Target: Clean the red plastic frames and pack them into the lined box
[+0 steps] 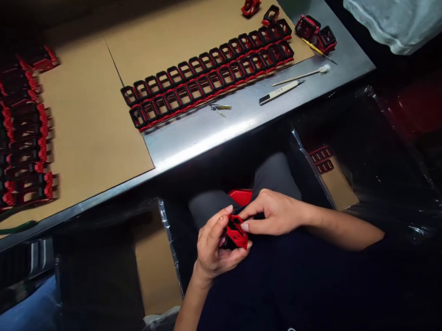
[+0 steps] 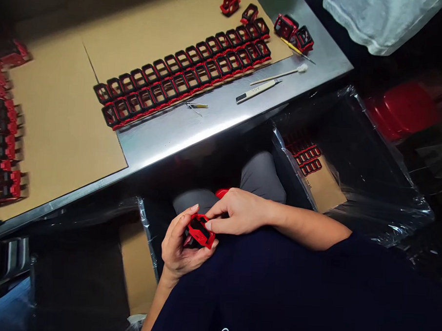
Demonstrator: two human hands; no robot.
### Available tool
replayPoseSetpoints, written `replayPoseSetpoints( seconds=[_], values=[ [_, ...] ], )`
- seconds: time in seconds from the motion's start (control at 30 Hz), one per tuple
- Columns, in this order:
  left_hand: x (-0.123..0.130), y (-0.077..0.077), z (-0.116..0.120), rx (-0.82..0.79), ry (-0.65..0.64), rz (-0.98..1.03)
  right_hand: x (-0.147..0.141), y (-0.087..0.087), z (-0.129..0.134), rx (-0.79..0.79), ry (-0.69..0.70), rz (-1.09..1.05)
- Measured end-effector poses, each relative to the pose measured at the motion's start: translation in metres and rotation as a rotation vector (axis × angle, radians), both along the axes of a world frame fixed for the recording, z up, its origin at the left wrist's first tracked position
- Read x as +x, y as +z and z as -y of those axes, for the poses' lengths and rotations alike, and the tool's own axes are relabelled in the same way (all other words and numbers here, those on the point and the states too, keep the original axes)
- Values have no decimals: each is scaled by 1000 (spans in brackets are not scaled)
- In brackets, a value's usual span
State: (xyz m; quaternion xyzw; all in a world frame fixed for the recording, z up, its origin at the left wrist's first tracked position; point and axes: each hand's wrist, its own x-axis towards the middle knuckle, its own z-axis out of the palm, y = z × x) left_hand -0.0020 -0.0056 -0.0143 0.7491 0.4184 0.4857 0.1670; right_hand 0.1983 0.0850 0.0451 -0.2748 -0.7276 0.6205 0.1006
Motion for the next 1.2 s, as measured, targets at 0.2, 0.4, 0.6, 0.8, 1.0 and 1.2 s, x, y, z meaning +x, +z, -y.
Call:
replayPoseSetpoints(
  seconds=[0.2,0.4,0.6,0.8,1.0,1.2],
  values=[
    [-2,1,1,-18,33,-13,4,-1,-5,162,54,5],
    [4,-4,11,-215,47,243,16,-13,-9,-150,-103,67],
    [10,-2,13,-365,0,403,6,-33,6,-512,12,-154],
    [10,-1,10,-418,-31,453,0,-33,11,-607,-64,-167],
    [9,0,7,-440,-30,450,-3,-35,13,-614,-92,-144],
    [5,-6,11,-457,28,414,-5,-39,15,-666,-103,-157]
  ],
)
